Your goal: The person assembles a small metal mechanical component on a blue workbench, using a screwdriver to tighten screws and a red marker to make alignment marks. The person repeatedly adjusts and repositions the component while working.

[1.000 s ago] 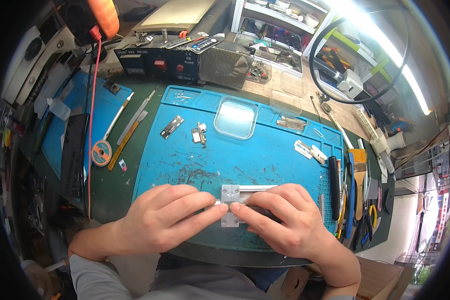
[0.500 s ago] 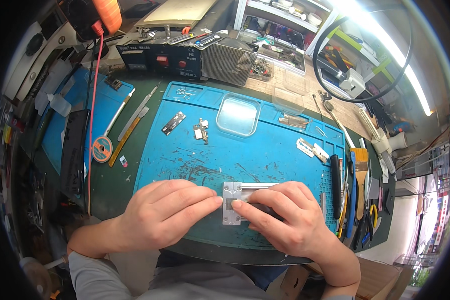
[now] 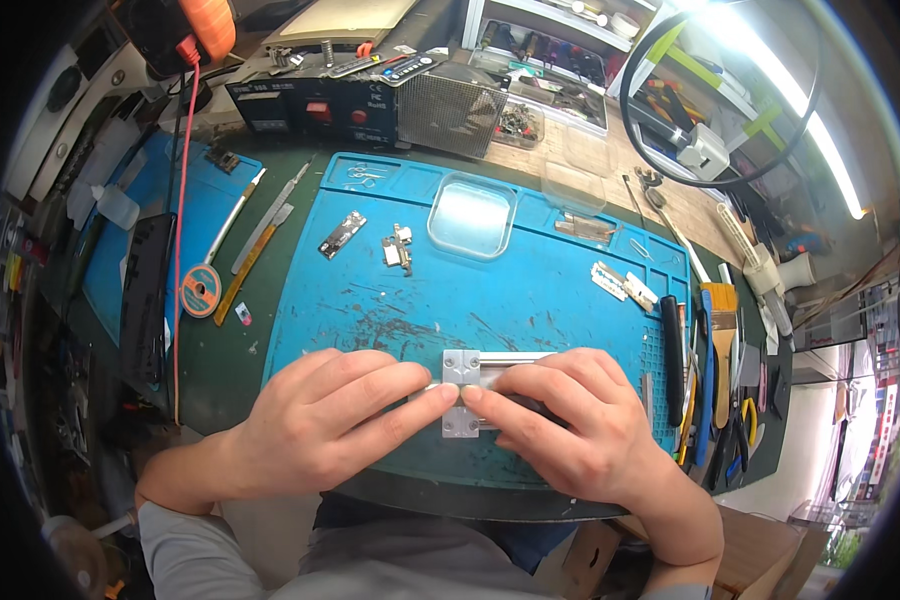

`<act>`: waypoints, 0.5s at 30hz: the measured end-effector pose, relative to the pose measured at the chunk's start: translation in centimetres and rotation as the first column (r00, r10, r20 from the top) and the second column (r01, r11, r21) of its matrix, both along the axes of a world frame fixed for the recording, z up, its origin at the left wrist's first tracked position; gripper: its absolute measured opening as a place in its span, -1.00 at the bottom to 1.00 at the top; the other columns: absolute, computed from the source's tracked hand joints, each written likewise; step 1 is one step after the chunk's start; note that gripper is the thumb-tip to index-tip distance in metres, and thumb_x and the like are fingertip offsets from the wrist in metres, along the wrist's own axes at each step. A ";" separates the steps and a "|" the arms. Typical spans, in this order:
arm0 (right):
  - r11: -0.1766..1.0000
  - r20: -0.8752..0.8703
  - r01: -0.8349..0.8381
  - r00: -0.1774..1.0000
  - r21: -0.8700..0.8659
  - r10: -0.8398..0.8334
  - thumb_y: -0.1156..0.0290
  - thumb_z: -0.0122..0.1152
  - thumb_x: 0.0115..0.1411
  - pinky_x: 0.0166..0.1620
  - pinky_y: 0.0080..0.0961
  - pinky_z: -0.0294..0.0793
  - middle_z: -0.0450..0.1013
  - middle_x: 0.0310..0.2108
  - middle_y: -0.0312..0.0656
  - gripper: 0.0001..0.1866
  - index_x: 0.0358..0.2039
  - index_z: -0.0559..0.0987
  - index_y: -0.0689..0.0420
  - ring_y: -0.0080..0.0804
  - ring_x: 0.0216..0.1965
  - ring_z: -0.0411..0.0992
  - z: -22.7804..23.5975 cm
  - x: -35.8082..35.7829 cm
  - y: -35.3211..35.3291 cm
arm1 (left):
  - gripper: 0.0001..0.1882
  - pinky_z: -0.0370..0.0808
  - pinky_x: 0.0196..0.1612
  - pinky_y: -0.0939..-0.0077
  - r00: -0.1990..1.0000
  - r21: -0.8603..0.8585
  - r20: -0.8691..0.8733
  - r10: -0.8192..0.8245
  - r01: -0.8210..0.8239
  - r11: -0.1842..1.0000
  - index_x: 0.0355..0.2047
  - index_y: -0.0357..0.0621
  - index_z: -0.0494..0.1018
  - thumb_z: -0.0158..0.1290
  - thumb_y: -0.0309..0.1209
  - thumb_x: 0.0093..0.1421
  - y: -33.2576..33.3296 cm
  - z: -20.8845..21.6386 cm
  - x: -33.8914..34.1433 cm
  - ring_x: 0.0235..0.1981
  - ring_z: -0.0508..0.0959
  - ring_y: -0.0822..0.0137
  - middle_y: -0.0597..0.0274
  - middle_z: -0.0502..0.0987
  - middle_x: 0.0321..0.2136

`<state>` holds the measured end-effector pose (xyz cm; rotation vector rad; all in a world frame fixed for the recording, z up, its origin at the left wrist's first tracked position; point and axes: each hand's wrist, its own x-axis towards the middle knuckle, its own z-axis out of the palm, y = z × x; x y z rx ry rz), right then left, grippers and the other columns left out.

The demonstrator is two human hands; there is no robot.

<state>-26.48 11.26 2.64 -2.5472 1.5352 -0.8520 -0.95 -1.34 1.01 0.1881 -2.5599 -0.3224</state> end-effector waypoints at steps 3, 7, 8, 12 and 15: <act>0.999 0.088 0.049 0.995 0.006 -0.049 0.38 0.44 0.14 -0.08 -0.36 0.56 0.56 -0.14 -0.28 -0.53 0.10 0.70 0.13 -0.34 -0.16 0.58 -0.1 0.1 0.1 | -0.49 0.62 -0.21 0.39 1.000 -0.005 -0.003 -0.004 0.004 1.000 0.05 -0.14 0.71 0.28 -0.57 0.01 0.0 0.1 -0.1 -0.15 0.65 0.24 0.25 0.64 -0.07; 0.999 0.030 0.005 1.000 -0.036 -0.004 0.41 0.37 0.13 -0.06 -0.36 0.57 0.58 -0.13 -0.27 -0.54 0.09 0.70 0.14 -0.35 -0.16 0.59 -0.6 -0.4 0.0 | -0.48 0.61 -0.21 0.39 1.000 0.000 -0.001 -0.004 0.004 1.000 0.05 -0.13 0.71 0.29 -0.57 0.01 -0.1 0.0 -0.1 -0.14 0.65 0.24 0.26 0.64 -0.06; 0.999 0.008 -0.009 1.000 -0.038 0.009 0.42 0.36 0.13 -0.06 -0.36 0.57 0.58 -0.13 -0.27 -0.54 0.08 0.70 0.15 -0.35 -0.16 0.59 -0.4 -0.5 -0.1 | -0.48 0.61 -0.21 0.39 1.000 0.000 -0.002 -0.003 0.003 1.000 0.05 -0.13 0.71 0.29 -0.57 0.01 -0.1 -0.1 -0.1 -0.14 0.65 0.24 0.26 0.64 -0.06; 0.999 -0.005 -0.012 1.000 -0.037 0.012 0.41 0.31 0.10 -0.05 -0.36 0.57 0.60 -0.11 -0.27 -0.53 0.07 0.70 0.16 -0.35 -0.15 0.60 -0.4 -0.4 0.0 | -0.48 0.61 -0.21 0.39 1.000 0.001 -0.001 -0.006 0.006 1.000 0.05 -0.12 0.71 0.29 -0.58 0.01 -0.1 -0.2 0.0 -0.14 0.64 0.24 0.26 0.64 -0.06; 0.999 0.021 0.003 1.000 -0.037 -0.003 0.42 0.31 0.10 -0.05 -0.37 0.57 0.60 -0.11 -0.27 -0.54 0.06 0.71 0.15 -0.36 -0.15 0.60 -0.6 -0.4 0.1 | -0.47 0.61 -0.22 0.39 1.000 0.004 0.006 -0.006 0.006 1.000 0.06 -0.12 0.71 0.29 -0.58 0.00 -0.1 -0.1 0.0 -0.14 0.64 0.24 0.26 0.64 -0.06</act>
